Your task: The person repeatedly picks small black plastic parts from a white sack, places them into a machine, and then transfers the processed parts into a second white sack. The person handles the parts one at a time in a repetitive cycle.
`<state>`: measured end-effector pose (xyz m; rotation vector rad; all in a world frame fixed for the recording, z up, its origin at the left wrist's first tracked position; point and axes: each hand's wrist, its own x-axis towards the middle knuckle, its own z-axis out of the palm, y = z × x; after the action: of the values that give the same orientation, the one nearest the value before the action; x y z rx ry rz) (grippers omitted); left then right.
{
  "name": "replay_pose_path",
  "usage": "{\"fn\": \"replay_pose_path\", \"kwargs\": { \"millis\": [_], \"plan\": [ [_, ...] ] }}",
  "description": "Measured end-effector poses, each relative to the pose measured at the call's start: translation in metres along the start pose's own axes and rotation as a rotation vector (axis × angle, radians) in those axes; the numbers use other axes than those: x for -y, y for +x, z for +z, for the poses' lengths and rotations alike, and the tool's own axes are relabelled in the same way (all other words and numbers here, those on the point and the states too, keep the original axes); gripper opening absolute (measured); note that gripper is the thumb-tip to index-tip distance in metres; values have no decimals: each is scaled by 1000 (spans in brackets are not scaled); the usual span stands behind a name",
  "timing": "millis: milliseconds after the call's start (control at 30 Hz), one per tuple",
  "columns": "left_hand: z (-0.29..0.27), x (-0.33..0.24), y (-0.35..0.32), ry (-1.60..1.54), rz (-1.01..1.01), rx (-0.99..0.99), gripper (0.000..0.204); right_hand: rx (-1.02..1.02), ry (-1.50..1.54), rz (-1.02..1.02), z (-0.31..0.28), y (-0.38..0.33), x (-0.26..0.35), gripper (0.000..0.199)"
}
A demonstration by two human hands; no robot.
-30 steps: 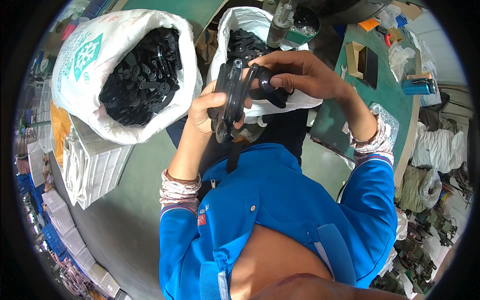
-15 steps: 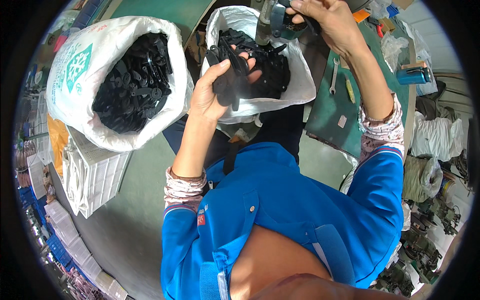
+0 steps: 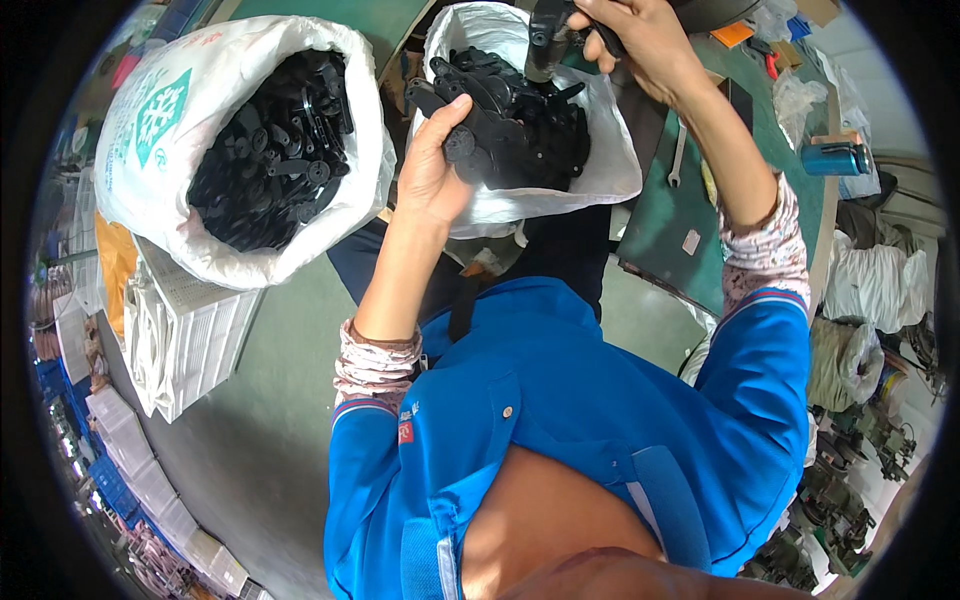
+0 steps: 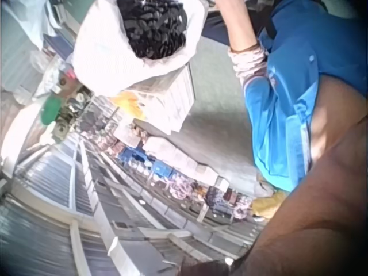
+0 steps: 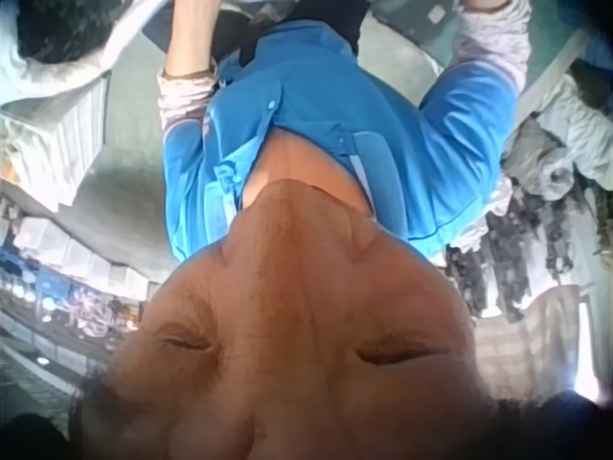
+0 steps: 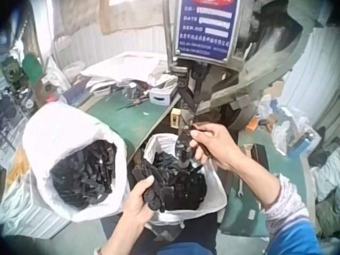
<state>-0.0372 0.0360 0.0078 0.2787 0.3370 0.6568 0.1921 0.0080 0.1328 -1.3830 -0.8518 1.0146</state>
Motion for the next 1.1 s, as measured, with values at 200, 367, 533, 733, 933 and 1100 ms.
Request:
{"fn": "replay_pose_path", "kwargs": {
  "millis": [200,367,533,733,933,1100],
  "plan": [
    [8,6,0,137,5,-21,20,184,-232,-141,-1,-65,-76,34],
    [16,14,-2,245,-26,24,28,128,-204,-106,15,-71,-95,26],
    [17,15,-4,143,-56,-34,25,-58,74,-200,0,-48,-97,16],
    [14,1,-2,-64,-89,-10,16,0,178,-218,-18,-74,-85,16],
    [11,5,2,-118,-57,-41,15,272,4,-406,4,-99,-66,11],
    [21,2,-2,-16,-105,-36,19,378,-677,-862,-1,-92,-66,36]
  ]
}}
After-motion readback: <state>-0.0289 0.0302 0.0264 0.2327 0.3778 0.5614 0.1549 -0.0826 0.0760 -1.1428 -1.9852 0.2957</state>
